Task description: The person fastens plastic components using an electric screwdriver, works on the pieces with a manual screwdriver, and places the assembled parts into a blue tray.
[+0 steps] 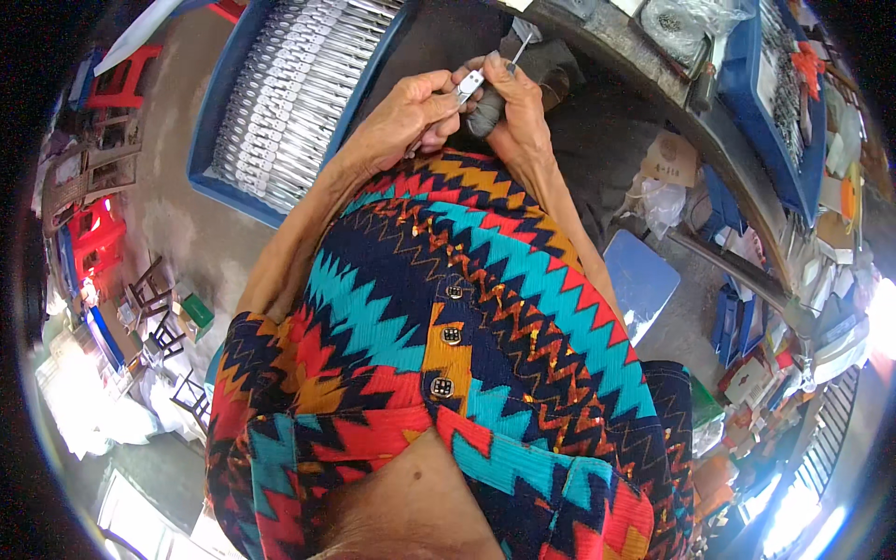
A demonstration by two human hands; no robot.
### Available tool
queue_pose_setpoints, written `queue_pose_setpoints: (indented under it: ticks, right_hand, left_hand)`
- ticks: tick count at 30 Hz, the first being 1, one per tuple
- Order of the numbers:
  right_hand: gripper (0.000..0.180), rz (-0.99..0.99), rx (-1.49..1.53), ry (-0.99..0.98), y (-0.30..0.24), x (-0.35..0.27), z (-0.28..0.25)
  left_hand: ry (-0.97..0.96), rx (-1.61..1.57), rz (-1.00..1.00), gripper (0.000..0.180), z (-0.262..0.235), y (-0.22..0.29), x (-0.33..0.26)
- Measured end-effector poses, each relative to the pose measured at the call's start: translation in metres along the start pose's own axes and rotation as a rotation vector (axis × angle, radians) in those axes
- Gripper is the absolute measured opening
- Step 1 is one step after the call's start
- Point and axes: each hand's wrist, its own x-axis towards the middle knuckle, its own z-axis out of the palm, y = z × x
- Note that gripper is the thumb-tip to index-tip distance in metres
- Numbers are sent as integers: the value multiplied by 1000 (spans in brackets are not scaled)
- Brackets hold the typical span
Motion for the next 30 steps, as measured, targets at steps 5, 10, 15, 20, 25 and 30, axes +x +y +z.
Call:
queue_pose_setpoints:
  ticks: [5,10,15,20,25,30]
  right_hand:
    - [35,105,-115,60,-6,-10,-3]
    - [38,291,-574,35,-10,-31,12]
    - [46,275,-973,-156,-13,-46,11]
    - [40,84,-1057,-67,-7,-52,21]
    - [32,-46,-1110,-42,-9,-54,30]
    - [26,-162,-1185,-95,-10,-54,31]
  left_hand:
    - [96,193,87,16,-12,5,-10]
    - [227,62,153,25,-26,-6,-11]
    - [253,104,145,29,-41,-7,-14]
    - [287,73,120,25,-40,-7,-12]
    - [305,128,120,21,-37,-9,-9]
    - [352,245,189,19,-36,-15,-5]
